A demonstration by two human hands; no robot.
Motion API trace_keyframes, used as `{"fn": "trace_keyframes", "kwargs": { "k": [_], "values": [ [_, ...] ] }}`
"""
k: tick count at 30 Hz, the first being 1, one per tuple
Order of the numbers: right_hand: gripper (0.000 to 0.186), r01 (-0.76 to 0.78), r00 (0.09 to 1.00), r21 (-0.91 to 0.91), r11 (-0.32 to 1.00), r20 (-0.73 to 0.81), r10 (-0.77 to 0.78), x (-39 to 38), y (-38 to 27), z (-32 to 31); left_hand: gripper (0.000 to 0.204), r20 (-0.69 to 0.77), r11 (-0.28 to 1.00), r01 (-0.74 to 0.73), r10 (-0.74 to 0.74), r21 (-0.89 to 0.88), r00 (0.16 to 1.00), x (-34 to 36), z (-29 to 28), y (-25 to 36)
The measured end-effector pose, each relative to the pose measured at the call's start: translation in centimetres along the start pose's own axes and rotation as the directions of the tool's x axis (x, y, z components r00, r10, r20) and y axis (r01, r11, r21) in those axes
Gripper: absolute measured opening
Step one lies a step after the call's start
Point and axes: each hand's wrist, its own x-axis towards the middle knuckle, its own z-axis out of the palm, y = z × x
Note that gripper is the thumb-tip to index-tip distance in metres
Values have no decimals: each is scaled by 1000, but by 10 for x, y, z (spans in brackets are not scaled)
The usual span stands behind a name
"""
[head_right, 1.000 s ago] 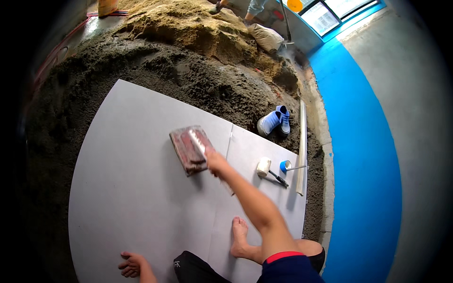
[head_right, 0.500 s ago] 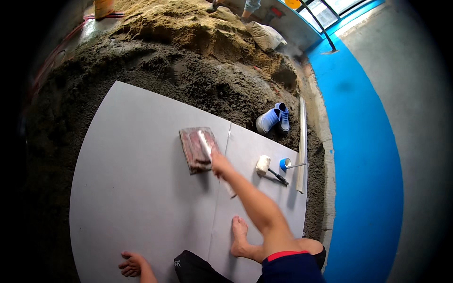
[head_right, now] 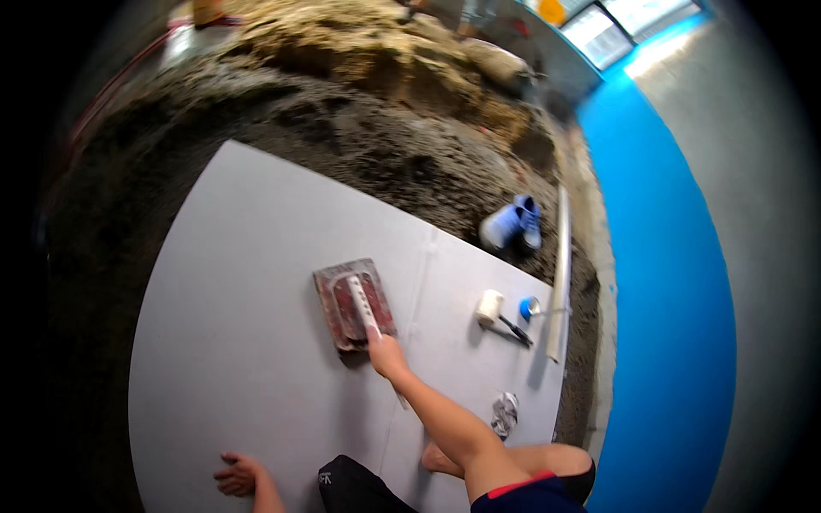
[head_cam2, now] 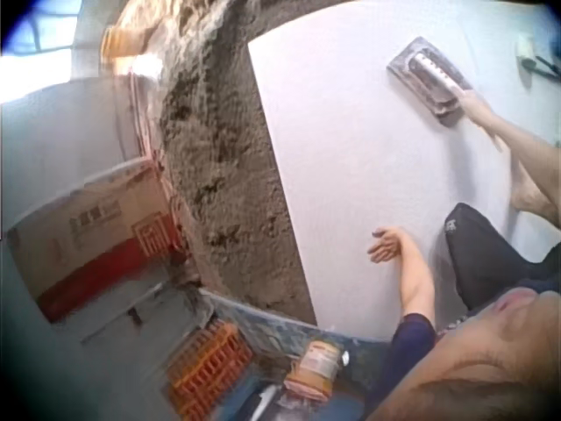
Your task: The person wipes down a large white tile with a cloth and then uses a trowel to apply mortar or adhesive to the seams and underside while positioning it on the floor.
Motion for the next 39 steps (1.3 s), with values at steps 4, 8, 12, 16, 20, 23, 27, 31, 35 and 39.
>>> {"fn": "trace_keyframes", "kwargs": {
  "k": [4, 8, 12, 16, 20, 23, 27, 31, 35, 39],
  "values": [
    [65, 50, 997, -173, 984, 68, -39, -34, 7, 6, 75, -174, 950, 273, -247, 149, 953, 2, 5, 3],
    [58, -102, 970, 90, 991, 232, 79, -43, -83, -38, 77, -115, 892, 426, -411, 154, 904, -1, -28, 31],
    [50, 302, 918, 348, 888, 146, -370, -99, -175, -65, 79, -109, 895, 441, -433, 63, 895, 0, -37, 15],
    [51, 636, 754, 425, 644, -164, -637, -132, -151, -38, 80, -120, 895, 444, -436, 48, 892, -2, -47, 17],
    [54, 572, 817, -84, 816, 144, -558, -81, 5, 38, 81, 1, 899, 438, -438, 30, 899, -4, -57, 45],
    [55, 514, 846, -364, 777, 362, -390, -101, -5, 52, 82, -55, 906, 422, -422, -14, 905, -2, -56, 29],
    [60, 541, 830, -353, 764, 370, -417, -94, -22, 63, 84, -14, 899, 436, -437, -37, 899, -3, -58, 36],
    [67, 689, 713, -274, 671, 422, -560, -51, -124, 134, 85, -14, 900, 435, -436, -26, 900, 1, -61, 28],
    [54, 631, 708, -143, 763, 508, -490, -9, -321, 182, 84, -6, 910, 406, -408, -86, 913, 1, -51, 55],
    [49, 785, 533, 75, 615, 423, -733, -107, -384, 164, 85, 2, 907, 419, -419, -31, 908, -6, -57, 25]
  ]
}}
